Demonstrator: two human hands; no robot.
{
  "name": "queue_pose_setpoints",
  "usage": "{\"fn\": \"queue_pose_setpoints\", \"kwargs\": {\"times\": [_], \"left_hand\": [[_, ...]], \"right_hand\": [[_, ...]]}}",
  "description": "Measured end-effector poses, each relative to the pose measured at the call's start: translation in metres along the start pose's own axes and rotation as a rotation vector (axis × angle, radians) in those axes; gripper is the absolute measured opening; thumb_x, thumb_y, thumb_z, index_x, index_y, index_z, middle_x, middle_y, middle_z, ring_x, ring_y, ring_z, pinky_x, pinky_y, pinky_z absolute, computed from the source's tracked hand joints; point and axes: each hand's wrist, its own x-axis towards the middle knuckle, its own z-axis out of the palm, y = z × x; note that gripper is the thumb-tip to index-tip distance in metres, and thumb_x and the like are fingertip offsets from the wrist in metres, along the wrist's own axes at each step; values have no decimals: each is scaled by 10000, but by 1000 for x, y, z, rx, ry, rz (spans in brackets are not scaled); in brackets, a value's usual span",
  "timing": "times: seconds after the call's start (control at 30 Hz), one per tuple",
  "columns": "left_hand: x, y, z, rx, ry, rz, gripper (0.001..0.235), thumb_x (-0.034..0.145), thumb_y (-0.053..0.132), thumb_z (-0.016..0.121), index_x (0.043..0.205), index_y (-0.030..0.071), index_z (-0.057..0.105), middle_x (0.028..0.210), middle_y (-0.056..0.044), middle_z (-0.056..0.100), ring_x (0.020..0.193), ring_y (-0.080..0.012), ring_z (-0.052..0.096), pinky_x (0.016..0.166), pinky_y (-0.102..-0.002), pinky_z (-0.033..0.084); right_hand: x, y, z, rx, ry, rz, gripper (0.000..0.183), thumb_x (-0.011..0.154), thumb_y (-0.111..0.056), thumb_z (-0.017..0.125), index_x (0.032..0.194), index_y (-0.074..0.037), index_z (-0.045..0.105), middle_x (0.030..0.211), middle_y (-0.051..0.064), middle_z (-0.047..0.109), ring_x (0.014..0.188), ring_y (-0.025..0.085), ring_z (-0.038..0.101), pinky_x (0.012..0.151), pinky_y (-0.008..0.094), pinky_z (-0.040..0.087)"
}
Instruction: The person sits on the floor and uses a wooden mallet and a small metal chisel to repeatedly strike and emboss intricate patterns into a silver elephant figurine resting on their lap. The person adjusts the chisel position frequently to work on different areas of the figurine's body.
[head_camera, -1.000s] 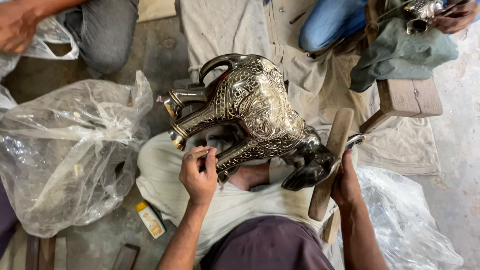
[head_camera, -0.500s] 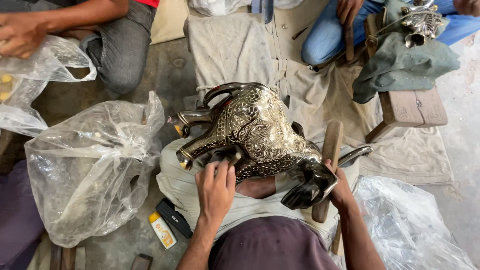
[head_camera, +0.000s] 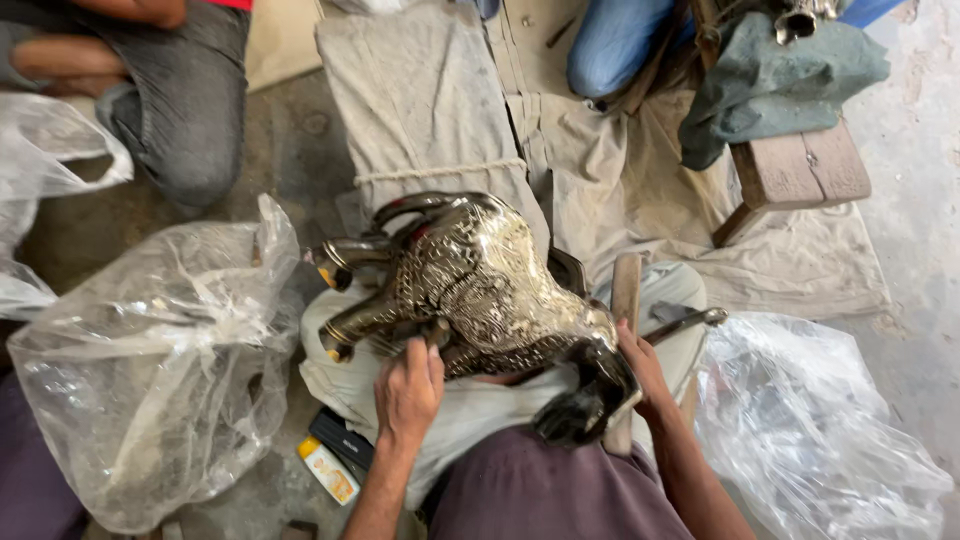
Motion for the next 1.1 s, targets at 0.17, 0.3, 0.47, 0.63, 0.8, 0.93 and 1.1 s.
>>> {"fn": "queue_pose_setpoints", "kwargs": {"times": [0.17,0.3,0.47,0.63,0.8,0.93,1.1], "left_hand": [[2,25,-41,-20,195,71,184,919,151,673,1075,55,658,946,-150,696,797,-344,696,689,-434,565],[9,42,-71,-279,279,-165,186,941,118,741,1101,25,727,969,-108,740,827,-220,747,671,-335,592],[27,41,-82,-674,268,-418,232,967,110,705,1140,-10,609,1008,-91,760,893,-112,747,735,-252,627],[43,29,-80,-800,229,-473,298,960,118,739,1161,-16,564,963,-107,758,799,-118,682,649,-246,534],[55,25,-85,-857,254,-408,288,994,145,683,1210,-8,569,1029,-85,731,893,-101,724,744,-229,612],[61,16,-86,-604,324,-343,244,997,139,696,1184,6,614,1041,-105,718,850,-161,720,684,-279,596],[80,-23,-87,181,481,37,170,1075,226,512,1121,69,558,979,-131,696,852,-321,699,756,-486,543]], "right_hand": [[-6,-27,10,-55,-20,108,652,958,-529,565,1245,53,636,1048,97,732,864,143,686,750,289,569],[-14,-33,7,-50,-29,57,653,952,-493,630,1233,97,639,1042,104,728,867,131,681,748,286,560],[-23,-56,-3,-411,145,-23,639,887,-469,746,1174,94,651,886,167,687,728,218,613,622,341,483],[-43,-105,4,-555,203,-131,612,789,-398,795,1174,47,626,880,158,688,745,231,641,648,365,518],[-71,-138,40,-637,147,-191,602,784,-330,786,1224,53,641,912,160,707,785,237,665,704,381,536],[-89,-144,50,-668,85,-120,647,793,-349,755,1280,46,593,922,178,724,805,264,697,741,397,555],[-107,-122,20,-979,135,86,755,807,-422,791,1406,-43,528,993,177,747,823,312,745,750,441,593]]}}
